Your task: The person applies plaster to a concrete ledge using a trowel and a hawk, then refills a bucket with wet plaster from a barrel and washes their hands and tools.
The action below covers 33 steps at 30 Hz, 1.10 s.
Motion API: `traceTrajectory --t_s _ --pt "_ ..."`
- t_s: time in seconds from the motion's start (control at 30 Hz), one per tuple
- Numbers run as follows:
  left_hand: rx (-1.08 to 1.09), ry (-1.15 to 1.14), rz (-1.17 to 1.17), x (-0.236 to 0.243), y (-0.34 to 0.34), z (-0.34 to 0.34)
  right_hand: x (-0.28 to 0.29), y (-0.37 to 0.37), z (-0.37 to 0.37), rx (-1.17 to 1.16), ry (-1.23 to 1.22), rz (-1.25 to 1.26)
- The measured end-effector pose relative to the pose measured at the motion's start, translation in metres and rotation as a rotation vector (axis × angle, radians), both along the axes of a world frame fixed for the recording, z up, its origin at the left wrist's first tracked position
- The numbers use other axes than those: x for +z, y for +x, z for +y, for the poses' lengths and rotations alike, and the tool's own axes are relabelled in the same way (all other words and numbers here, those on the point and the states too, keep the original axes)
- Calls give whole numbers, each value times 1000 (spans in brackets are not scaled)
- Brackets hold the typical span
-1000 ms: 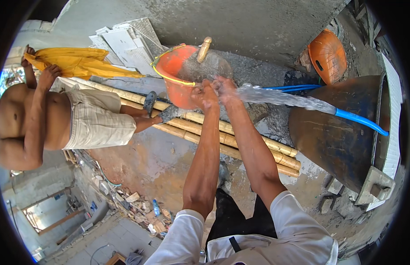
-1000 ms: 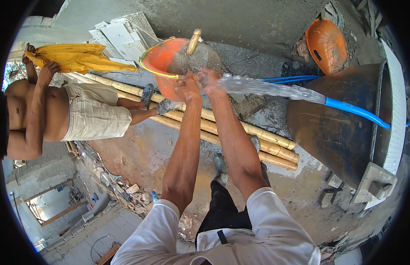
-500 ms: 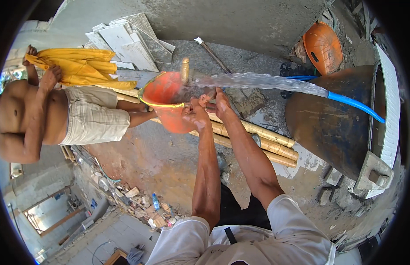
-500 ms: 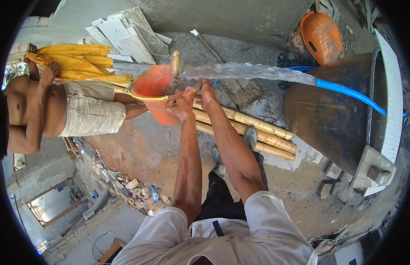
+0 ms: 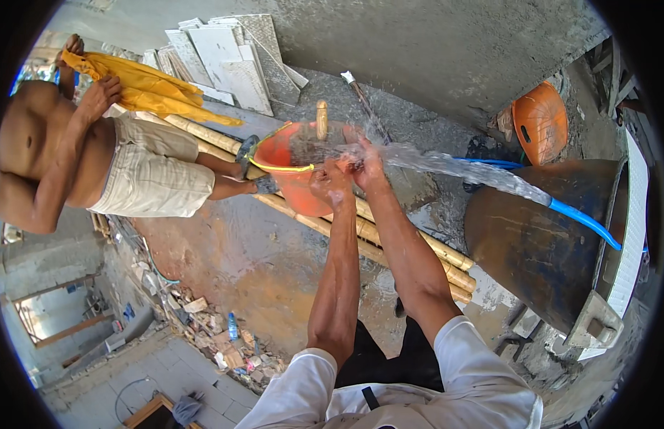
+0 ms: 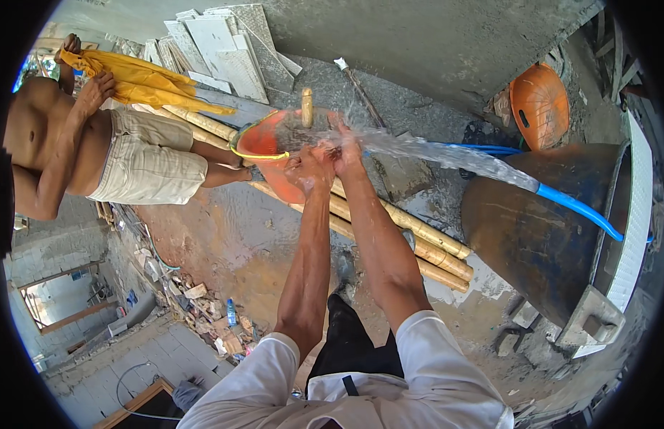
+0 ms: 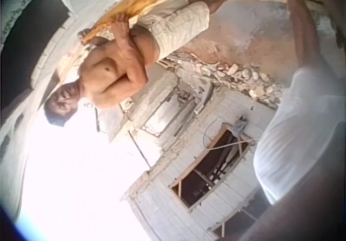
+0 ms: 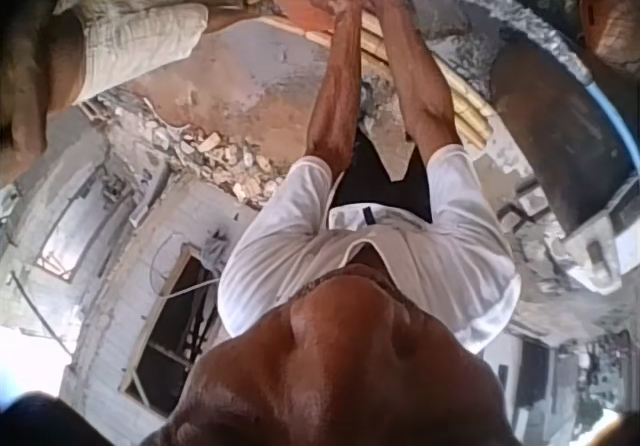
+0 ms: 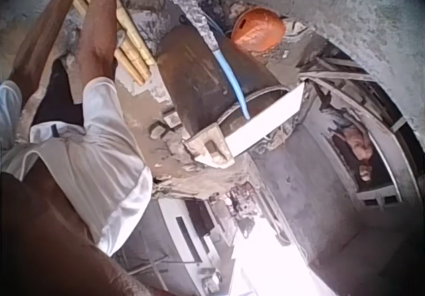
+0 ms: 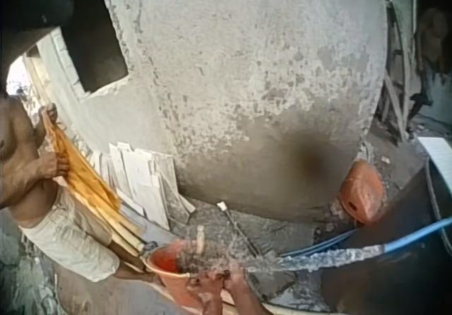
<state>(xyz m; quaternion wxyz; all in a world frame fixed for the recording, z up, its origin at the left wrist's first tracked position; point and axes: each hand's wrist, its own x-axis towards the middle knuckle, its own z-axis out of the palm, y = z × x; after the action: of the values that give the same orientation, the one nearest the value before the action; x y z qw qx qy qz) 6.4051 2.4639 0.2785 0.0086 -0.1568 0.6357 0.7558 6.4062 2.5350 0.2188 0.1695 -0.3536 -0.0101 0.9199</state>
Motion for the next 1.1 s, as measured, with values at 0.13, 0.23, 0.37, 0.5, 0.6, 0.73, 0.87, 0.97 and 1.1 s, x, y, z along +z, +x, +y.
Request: traceTrajectory --t_s 0.13,0.23,0.37,0.5,0.6,0.73,0.87,0.97,1.1 --pt "-66 -167 115 -6 5 3 6 17 -1 59 295 -108" --pt "-285 -109 37 1 9 -12 12 38 -13 -52 283 -111" --pt "-290 -53 175 27 -1 -49 19 71 -46 113 357 -145" --pt "-545 -239 279 58 -24 -84 44 98 -80 314 275 -164" --pt "-537 -313 345 77 -41 -104 77 104 -85 904 927 -504" --pt "-664 -441 374 101 -55 -132 100 66 -71 780 2117 -512" --pt "-835 -654 823 123 -73 -141 74 14 -68 1181 2497 -627" --pt "-865 -920 1051 127 -81 -134 49 9 -79 1159 2589 -653" --pt "-894 -1032 1196 111 -84 -111 42 40 -80 748 2455 -731"
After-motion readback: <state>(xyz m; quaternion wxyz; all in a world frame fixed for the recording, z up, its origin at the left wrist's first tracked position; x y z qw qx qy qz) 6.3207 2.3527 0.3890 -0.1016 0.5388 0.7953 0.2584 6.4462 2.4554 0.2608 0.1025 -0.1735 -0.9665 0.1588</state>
